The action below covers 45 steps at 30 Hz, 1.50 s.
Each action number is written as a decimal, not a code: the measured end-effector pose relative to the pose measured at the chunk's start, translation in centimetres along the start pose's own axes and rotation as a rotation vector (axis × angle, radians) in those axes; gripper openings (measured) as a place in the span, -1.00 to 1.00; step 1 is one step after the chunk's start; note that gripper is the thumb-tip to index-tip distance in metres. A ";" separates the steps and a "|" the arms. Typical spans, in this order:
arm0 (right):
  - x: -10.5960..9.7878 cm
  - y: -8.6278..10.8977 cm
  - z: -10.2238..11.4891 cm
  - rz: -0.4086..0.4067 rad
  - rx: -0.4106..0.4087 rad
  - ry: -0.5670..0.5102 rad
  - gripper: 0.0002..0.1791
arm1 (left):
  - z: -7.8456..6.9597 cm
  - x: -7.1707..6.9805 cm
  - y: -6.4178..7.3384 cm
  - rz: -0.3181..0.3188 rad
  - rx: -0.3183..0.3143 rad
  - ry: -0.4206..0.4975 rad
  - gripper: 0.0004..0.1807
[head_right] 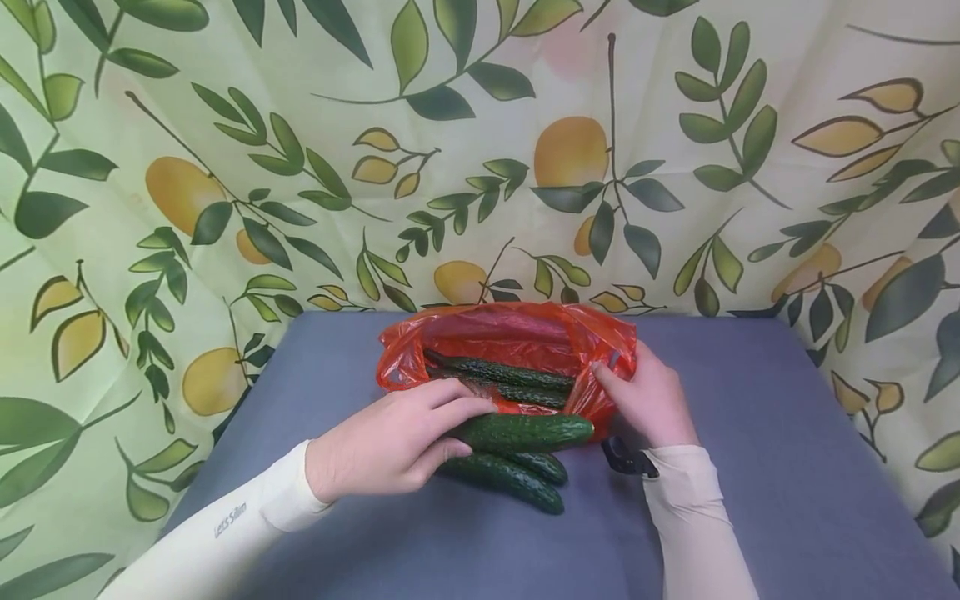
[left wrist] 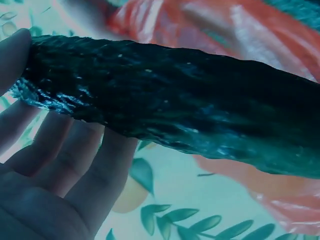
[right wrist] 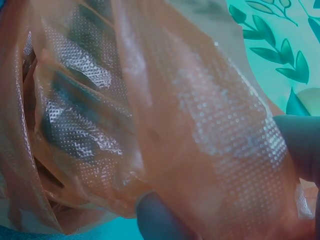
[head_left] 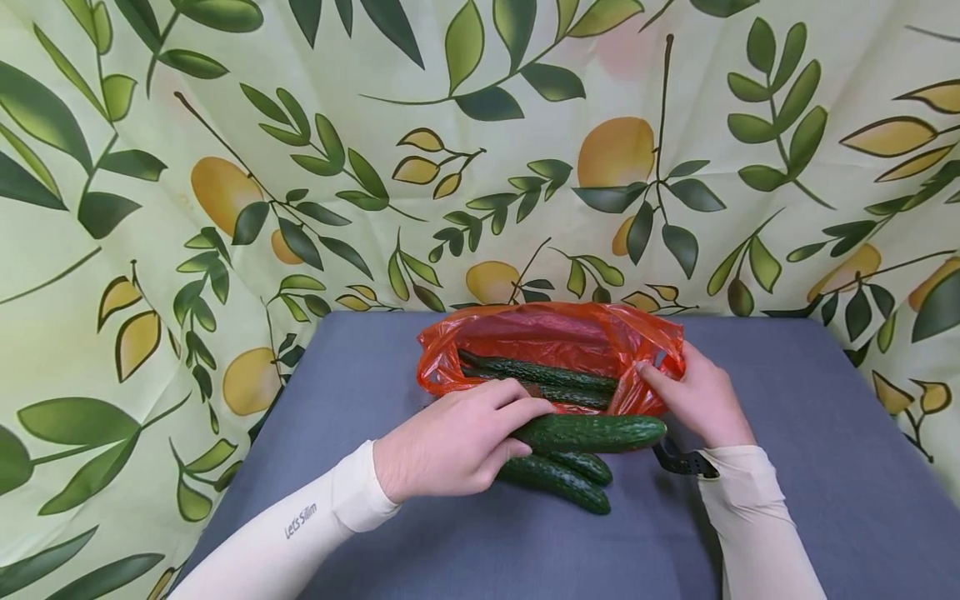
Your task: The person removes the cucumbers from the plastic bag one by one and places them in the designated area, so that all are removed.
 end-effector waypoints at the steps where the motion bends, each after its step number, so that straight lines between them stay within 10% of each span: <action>1: 0.0 0.0 0.0 0.000 0.002 0.000 -0.19 | 0.0 0.2 0.3 0.012 0.000 -0.015 -0.49; 19: -0.2 -0.1 -0.5 0.010 0.028 0.039 -0.20 | -0.6 7.3 5.6 0.239 0.083 -0.149 -0.64; 45: 0.3 -0.1 -0.4 0.026 0.032 0.030 -0.17 | -0.4 9.9 8.0 0.189 0.039 -0.287 -0.58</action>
Point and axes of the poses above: each hand's wrist, its own y-axis away from the middle knuckle, its own x-axis out of the palm, z = x × y, the point moved 1 cm from there along -y, towards the middle knuckle, and after that the axes turned 14 degrees about -z, right-handed, at the moved point
